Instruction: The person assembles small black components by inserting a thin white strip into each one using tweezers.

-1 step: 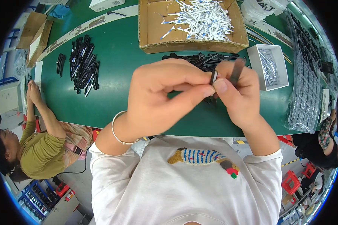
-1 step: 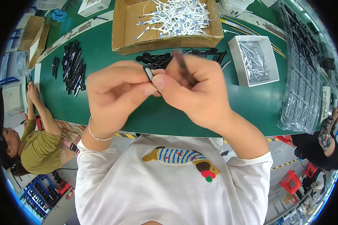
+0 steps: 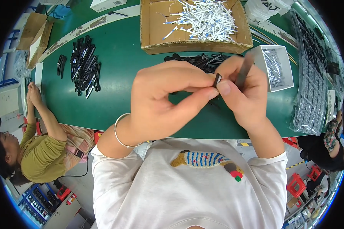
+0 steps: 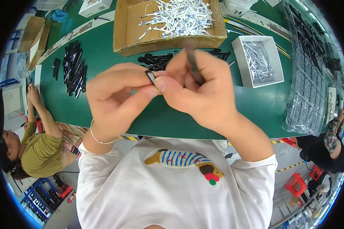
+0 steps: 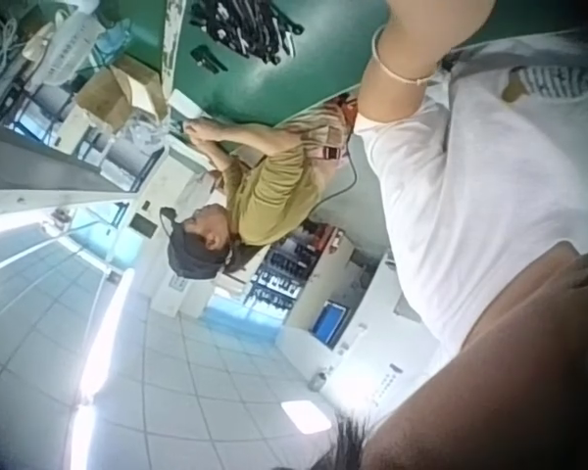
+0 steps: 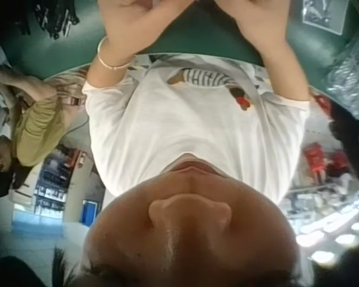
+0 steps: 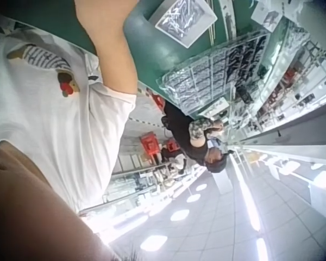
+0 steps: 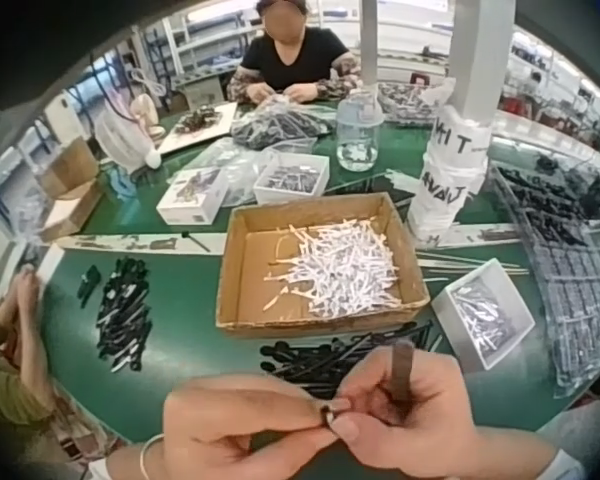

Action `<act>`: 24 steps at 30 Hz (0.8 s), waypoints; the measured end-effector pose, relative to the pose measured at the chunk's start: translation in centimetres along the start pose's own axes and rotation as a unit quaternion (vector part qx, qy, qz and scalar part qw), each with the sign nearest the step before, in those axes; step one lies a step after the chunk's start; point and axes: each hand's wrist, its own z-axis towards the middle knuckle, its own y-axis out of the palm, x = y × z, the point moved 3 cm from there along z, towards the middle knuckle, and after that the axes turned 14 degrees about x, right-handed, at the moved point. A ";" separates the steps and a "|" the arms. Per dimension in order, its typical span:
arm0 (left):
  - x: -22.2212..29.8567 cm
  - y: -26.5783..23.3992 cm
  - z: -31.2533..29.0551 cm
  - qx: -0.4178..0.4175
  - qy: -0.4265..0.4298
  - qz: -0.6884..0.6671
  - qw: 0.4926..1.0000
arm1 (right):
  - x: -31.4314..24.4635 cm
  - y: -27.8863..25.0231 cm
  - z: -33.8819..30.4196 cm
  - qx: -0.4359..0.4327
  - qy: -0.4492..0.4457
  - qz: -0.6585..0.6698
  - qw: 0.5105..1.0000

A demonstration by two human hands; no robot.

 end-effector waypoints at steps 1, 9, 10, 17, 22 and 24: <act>0.6 0.1 -0.1 -0.005 0.148 0.136 0.979 | -0.2 0.0 0.2 0.001 0.001 -0.001 1.000; 0.5 0.8 0.1 0.066 0.367 0.246 0.895 | -2.0 -0.5 0.2 -0.075 -0.189 -0.047 0.978; 0.6 0.9 0.1 0.072 0.363 0.254 0.894 | -2.1 -0.5 0.1 -0.077 -0.193 -0.059 0.976; 0.2 0.7 -0.3 0.119 0.202 0.110 0.966 | -3.3 -0.3 -0.2 -0.084 -0.256 -0.148 0.951; 0.5 0.0 -0.4 0.029 0.169 0.131 0.977 | -3.6 -1.6 0.6 0.026 -0.259 -0.170 0.950; 0.5 -0.2 -0.2 0.023 0.170 0.148 0.974 | -4.0 -1.6 1.0 0.050 -0.334 -0.226 0.914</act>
